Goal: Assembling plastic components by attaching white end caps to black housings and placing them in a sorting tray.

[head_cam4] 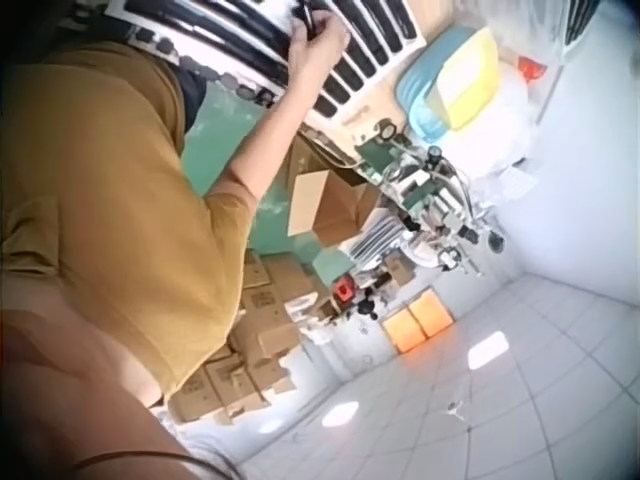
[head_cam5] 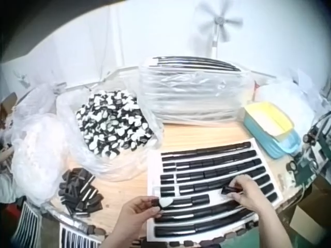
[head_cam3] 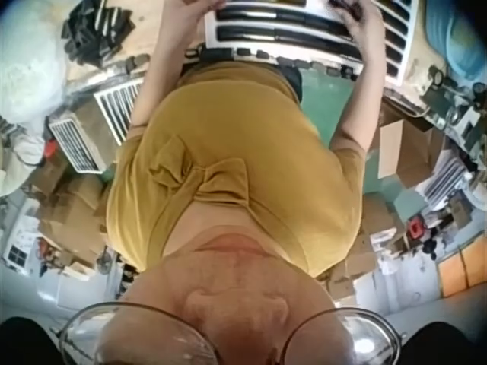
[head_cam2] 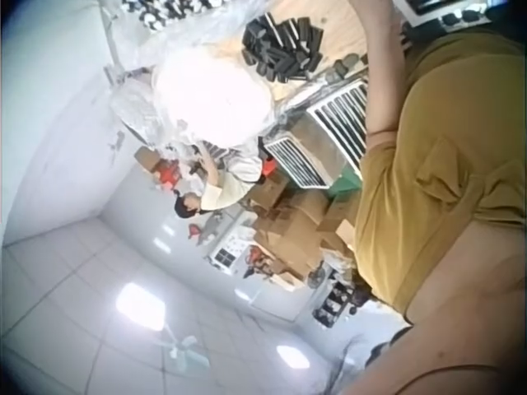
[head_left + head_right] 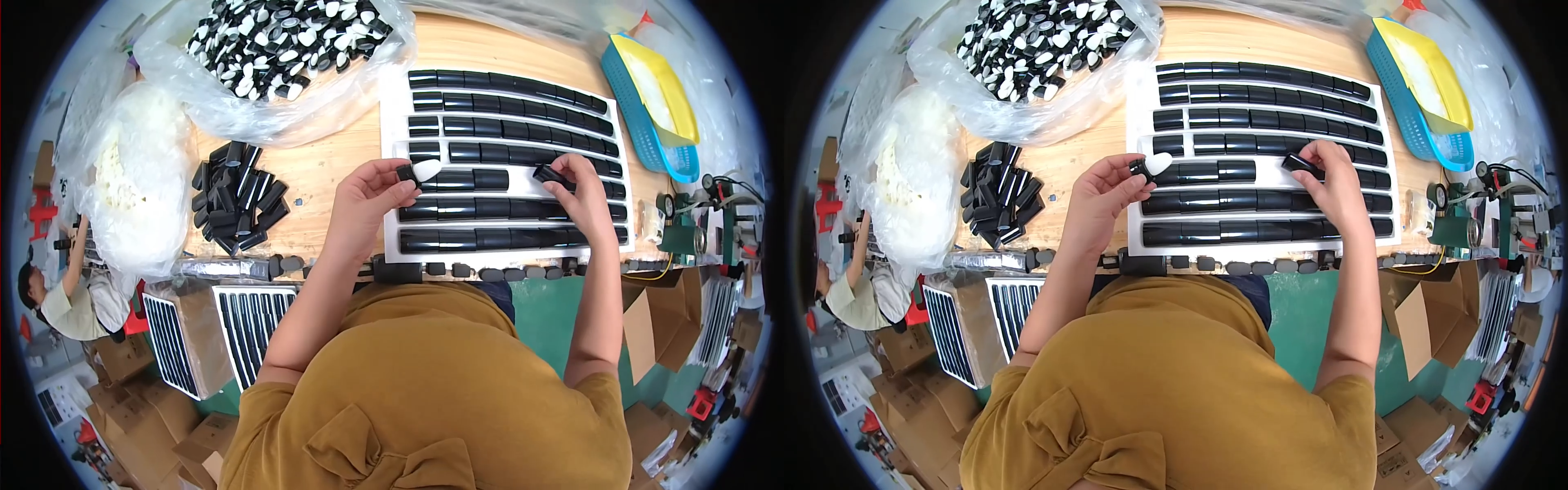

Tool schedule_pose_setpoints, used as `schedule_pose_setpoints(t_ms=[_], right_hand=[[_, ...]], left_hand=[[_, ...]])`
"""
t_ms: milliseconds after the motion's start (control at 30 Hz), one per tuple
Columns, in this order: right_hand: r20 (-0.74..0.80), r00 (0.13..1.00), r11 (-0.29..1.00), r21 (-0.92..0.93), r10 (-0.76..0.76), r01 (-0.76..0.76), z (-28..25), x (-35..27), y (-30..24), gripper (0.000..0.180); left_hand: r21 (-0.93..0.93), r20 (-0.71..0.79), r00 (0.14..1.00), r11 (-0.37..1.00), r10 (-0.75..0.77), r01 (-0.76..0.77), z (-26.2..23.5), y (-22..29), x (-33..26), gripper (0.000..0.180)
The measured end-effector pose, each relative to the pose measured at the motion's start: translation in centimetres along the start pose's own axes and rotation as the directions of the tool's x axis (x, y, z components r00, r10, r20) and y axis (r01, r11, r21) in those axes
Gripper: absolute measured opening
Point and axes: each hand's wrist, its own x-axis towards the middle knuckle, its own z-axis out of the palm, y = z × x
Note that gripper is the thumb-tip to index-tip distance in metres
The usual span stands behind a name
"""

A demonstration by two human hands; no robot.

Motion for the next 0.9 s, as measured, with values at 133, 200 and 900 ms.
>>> schedule_pose_setpoints(t_ms=[133,200,900], right_hand=[[0.134,0.986,0.926,0.376,-0.099,0.042,2.0,-0.8,-7.4,0.017],[0.262,0.962,0.89,0.454,-0.079,-0.051,3.9,-1.0,-10.0,0.017],[0.247,0.846,0.864,0.318,-0.473,0.39,17.2,3.4,-17.8,0.026]], left_hand=[[0.104,0.019,0.997,0.991,0.078,-0.079,0.4,0.6,-0.8,0.032],[0.089,0.052,0.993,0.989,0.11,-0.114,0.6,1.0,-1.1,0.033],[0.875,0.023,0.868,0.41,0.496,-0.257,-9.4,-2.6,-2.0,0.031]])
